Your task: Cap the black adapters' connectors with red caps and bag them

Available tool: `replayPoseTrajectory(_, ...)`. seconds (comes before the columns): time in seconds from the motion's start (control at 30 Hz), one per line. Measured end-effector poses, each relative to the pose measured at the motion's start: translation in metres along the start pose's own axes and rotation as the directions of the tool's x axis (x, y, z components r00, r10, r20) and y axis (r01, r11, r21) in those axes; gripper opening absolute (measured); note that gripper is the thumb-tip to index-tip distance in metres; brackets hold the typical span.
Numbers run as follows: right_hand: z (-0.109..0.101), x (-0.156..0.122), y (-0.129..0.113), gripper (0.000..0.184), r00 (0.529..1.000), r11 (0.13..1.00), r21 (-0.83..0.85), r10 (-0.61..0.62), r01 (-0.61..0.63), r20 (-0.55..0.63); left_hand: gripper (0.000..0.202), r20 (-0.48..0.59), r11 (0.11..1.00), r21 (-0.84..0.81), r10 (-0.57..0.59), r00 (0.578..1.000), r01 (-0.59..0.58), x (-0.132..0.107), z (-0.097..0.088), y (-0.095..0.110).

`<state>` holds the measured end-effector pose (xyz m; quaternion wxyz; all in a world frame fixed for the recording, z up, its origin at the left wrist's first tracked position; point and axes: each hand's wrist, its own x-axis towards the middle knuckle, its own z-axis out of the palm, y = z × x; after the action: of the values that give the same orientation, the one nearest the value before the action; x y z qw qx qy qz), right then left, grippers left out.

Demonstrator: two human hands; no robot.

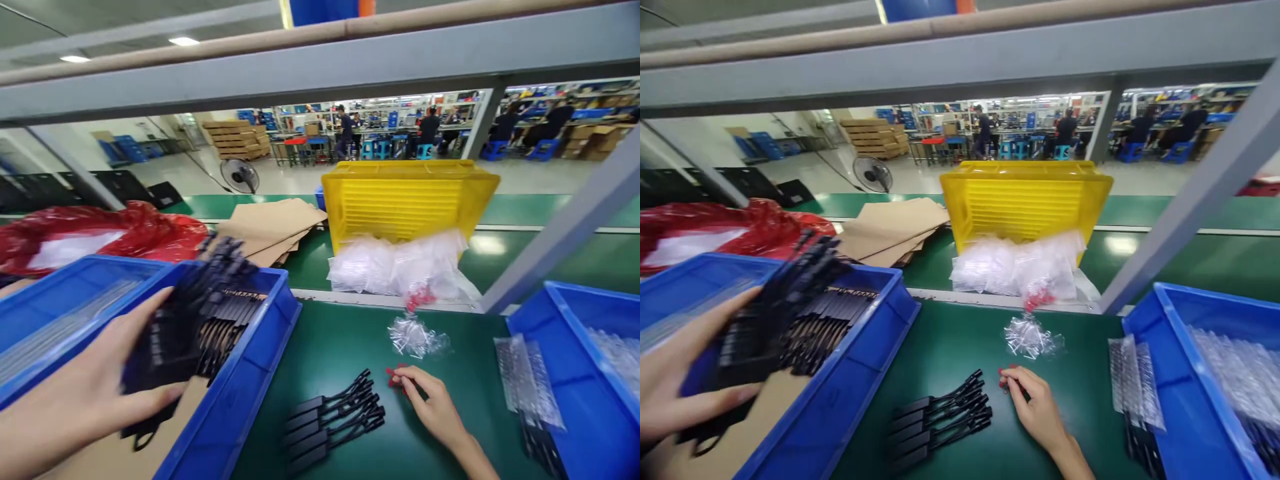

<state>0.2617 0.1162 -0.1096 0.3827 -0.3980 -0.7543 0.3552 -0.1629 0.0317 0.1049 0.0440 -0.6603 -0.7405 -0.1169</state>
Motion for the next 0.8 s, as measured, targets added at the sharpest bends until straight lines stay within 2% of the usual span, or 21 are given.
replayPoseTrajectory(0.07, -0.002, -0.002, 0.006, 0.023, 0.991, 0.999, -0.013, -0.035, 0.034, -0.131, 0.097, 0.091, 0.991, 0.051, 0.120, 0.989, -0.125, 0.028, 0.014, 0.050)
replayPoseTrajectory(0.13, -0.006, -0.003, 0.011, 0.019, 0.968, 0.997, -0.048, -0.066, 0.056, -0.241, 0.100, 0.185, 0.962, 0.090, 0.237, 0.954, -0.256, 0.050, 0.037, 0.094)
replayPoseTrajectory(0.2, -0.012, -0.004, 0.016, 0.018, 0.944, 0.995, -0.074, -0.089, 0.069, -0.317, 0.107, 0.278, 0.926, 0.123, 0.314, 0.908, -0.357, 0.067, 0.066, 0.125)
replayPoseTrajectory(0.27, -0.017, -0.003, 0.020, 0.018, 0.928, 0.994, -0.089, -0.092, 0.064, -0.361, 0.109, 0.389, 0.883, 0.150, 0.361, 0.847, -0.445, 0.077, 0.098, 0.142)
replayPoseTrajectory(0.33, -0.022, -0.001, 0.023, 0.019, 0.919, 0.994, -0.098, -0.083, 0.049, -0.385, 0.114, 0.522, 0.851, 0.198, 0.328, 0.787, -0.486, 0.079, 0.126, 0.148)
replayPoseTrajectory(0.43, -0.026, 0.002, 0.025, 0.021, 0.911, 0.995, -0.097, -0.056, 0.017, -0.408, 0.121, 0.688, 0.840, 0.283, 0.159, 0.708, -0.463, 0.075, 0.153, 0.151)
replayPoseTrajectory(0.5, -0.028, 0.003, 0.026, 0.022, 0.910, 0.996, -0.089, -0.033, -0.005, -0.413, 0.124, 0.736, 0.835, 0.339, 0.051, 0.675, -0.433, 0.072, 0.162, 0.153)
replayPoseTrajectory(0.6, -0.029, 0.003, 0.028, 0.023, 0.912, 0.996, -0.076, 0.004, -0.038, -0.410, 0.129, 0.767, 0.851, 0.338, -0.002, 0.641, -0.402, 0.078, 0.156, 0.156)
replayPoseTrajectory(0.67, -0.029, 0.003, 0.030, 0.023, 0.914, 0.996, -0.067, 0.033, -0.065, -0.404, 0.127, 0.780, 0.910, 0.227, 0.044, 0.624, -0.348, 0.086, 0.137, 0.162)
replayPoseTrajectory(0.73, -0.028, 0.002, 0.033, 0.024, 0.915, 0.995, -0.052, 0.062, -0.091, -0.398, 0.113, 0.756, 0.965, -0.029, 0.192, 0.626, -0.261, 0.090, 0.107, 0.171)
replayPoseTrajectory(0.77, -0.028, 0.002, 0.034, 0.024, 0.914, 0.994, -0.042, 0.078, -0.103, -0.397, 0.101, 0.710, 0.952, -0.224, 0.307, 0.633, -0.210, 0.088, 0.090, 0.176)
replayPoseTrajectory(0.8, -0.027, 0.002, 0.036, 0.025, 0.913, 0.993, -0.032, 0.092, -0.114, -0.398, 0.086, 0.645, 0.895, -0.424, 0.407, 0.647, -0.141, 0.083, 0.073, 0.182)
